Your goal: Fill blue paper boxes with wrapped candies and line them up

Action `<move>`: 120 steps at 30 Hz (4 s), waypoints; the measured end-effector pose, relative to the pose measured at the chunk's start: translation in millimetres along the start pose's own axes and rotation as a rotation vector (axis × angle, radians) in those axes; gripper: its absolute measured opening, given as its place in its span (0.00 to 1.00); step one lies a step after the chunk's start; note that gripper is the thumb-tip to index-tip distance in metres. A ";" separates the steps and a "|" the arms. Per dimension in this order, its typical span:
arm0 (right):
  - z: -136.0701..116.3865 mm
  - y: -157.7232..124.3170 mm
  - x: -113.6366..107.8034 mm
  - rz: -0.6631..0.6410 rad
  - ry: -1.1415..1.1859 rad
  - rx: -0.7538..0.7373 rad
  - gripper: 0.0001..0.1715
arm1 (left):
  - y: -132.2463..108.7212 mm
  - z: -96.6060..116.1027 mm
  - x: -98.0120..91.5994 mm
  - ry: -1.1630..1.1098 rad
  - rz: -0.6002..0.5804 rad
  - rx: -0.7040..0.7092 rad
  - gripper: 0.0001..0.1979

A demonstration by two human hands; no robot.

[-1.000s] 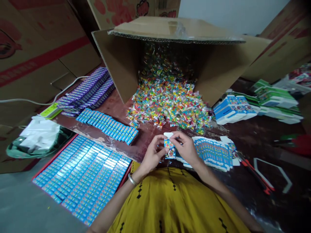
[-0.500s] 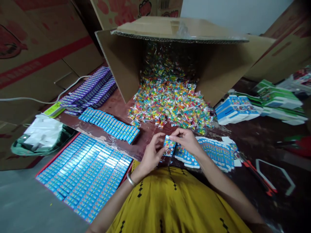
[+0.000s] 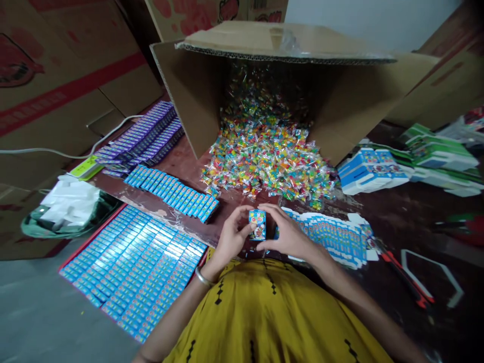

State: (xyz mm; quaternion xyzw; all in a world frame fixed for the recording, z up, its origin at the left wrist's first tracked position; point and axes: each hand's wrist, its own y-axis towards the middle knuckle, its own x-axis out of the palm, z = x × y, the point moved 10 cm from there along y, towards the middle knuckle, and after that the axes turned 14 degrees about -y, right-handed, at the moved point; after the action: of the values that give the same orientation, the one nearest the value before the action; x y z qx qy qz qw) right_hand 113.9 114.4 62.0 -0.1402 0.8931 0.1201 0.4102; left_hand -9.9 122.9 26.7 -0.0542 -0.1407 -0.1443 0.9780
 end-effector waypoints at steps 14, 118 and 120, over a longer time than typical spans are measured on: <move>-0.9 3.1 28.5 -0.008 -0.178 -0.037 0.62 | -1.8 9.0 -30.1 0.401 0.123 0.068 0.19; 53.9 -27.9 -13.6 0.580 0.096 0.266 0.12 | 1.2 -21.4 34.9 -0.125 -0.157 -0.065 0.30; 51.5 -27.2 -13.4 0.556 0.048 0.206 0.12 | 1.4 -22.8 34.4 -0.178 -0.165 -0.067 0.27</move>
State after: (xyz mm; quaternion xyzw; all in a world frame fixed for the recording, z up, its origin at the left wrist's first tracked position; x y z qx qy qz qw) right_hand 167.8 108.1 36.9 0.1495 0.9142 0.1331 0.3523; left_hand 28.0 111.7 14.8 -0.0878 -0.2260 -0.2235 0.9441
